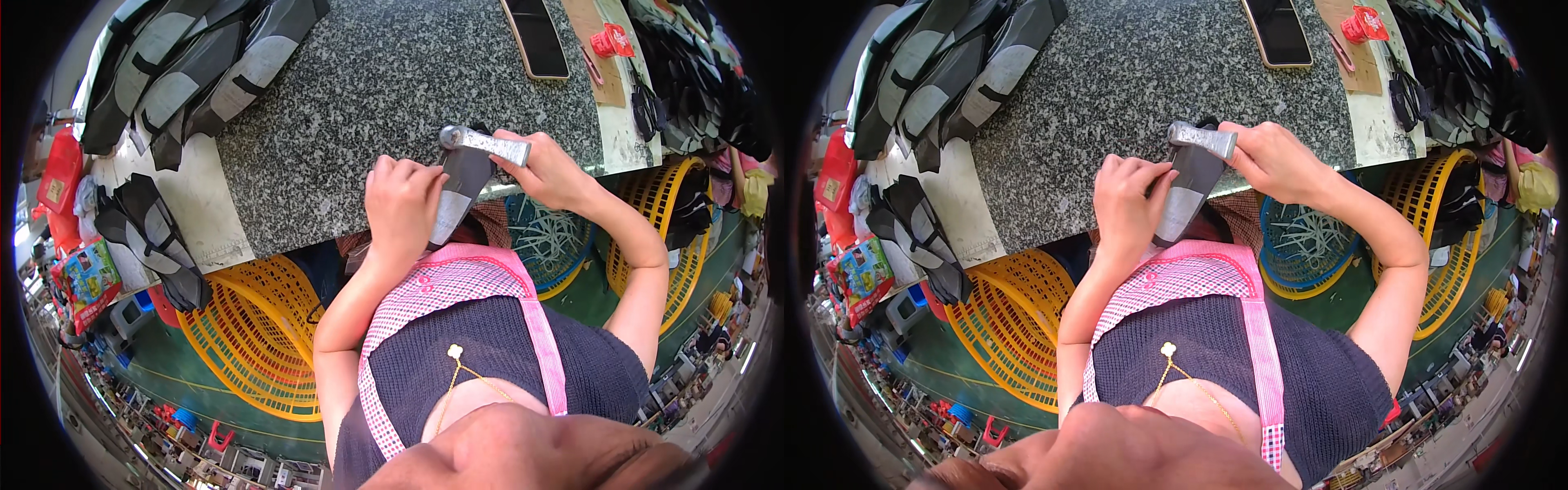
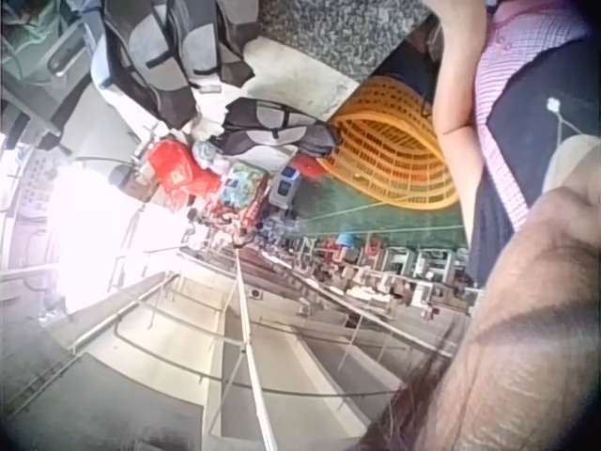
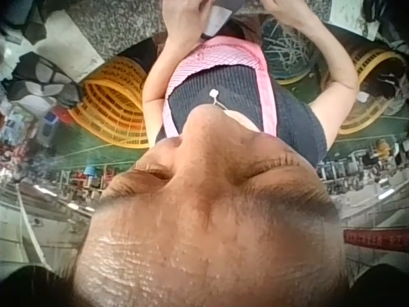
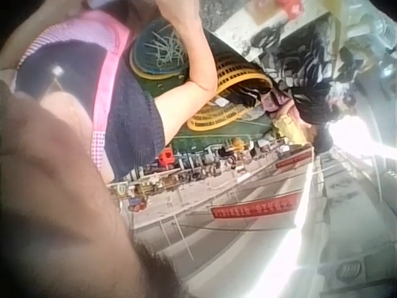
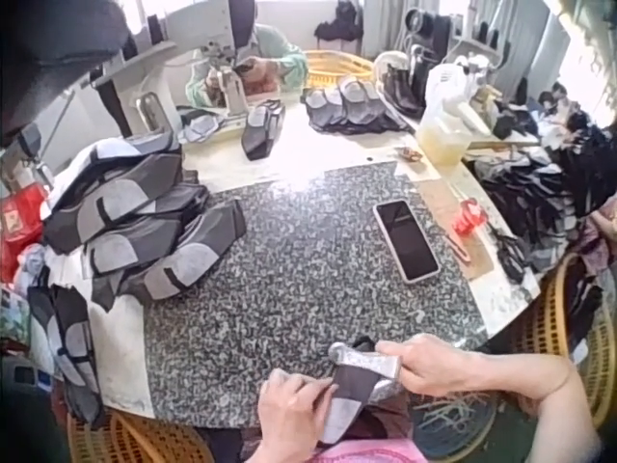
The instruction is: Hammering and assembling shoe upper components on a factory workbench.
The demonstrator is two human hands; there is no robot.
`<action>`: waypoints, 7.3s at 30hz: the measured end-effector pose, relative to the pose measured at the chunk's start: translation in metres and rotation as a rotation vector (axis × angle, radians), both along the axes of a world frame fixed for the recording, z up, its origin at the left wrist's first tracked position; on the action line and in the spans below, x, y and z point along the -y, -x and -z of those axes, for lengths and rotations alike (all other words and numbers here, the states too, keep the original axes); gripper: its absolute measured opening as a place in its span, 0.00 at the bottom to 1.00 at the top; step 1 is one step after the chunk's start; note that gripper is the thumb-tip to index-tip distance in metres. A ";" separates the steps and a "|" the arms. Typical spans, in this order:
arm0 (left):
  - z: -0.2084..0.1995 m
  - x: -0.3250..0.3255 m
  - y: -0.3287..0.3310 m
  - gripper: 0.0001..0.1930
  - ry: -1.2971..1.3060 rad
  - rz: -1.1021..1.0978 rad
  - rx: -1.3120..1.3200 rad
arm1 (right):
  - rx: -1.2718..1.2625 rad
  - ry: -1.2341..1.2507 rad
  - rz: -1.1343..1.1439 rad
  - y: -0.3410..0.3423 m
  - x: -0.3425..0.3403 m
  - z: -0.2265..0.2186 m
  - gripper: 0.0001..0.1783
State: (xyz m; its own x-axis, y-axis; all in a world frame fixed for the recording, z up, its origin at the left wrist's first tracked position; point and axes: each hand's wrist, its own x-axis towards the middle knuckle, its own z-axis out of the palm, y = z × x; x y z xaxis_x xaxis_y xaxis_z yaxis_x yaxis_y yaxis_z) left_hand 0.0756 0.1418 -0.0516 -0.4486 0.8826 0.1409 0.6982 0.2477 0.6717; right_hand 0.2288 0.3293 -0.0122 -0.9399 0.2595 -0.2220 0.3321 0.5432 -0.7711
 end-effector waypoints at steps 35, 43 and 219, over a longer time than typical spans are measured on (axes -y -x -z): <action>0.004 0.024 0.005 0.04 -0.115 0.171 -0.010 | 0.085 0.048 0.021 -0.012 0.024 -0.012 0.11; 0.016 -0.031 0.019 0.02 -0.131 0.104 -0.048 | -0.091 0.318 0.352 -0.022 0.011 0.013 0.30; 0.007 0.074 0.048 0.06 -0.128 -0.112 -0.141 | -0.104 0.042 0.080 0.032 0.082 -0.015 0.08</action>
State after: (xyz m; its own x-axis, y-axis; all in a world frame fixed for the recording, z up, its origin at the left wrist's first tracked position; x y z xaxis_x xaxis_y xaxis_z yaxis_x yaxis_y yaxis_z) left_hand 0.0275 0.0683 -0.0583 -0.5105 0.7995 0.3165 0.7603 0.2478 0.6004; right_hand 0.1969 0.2470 0.0027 -0.9351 0.3272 -0.1363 0.2899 0.4847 -0.8252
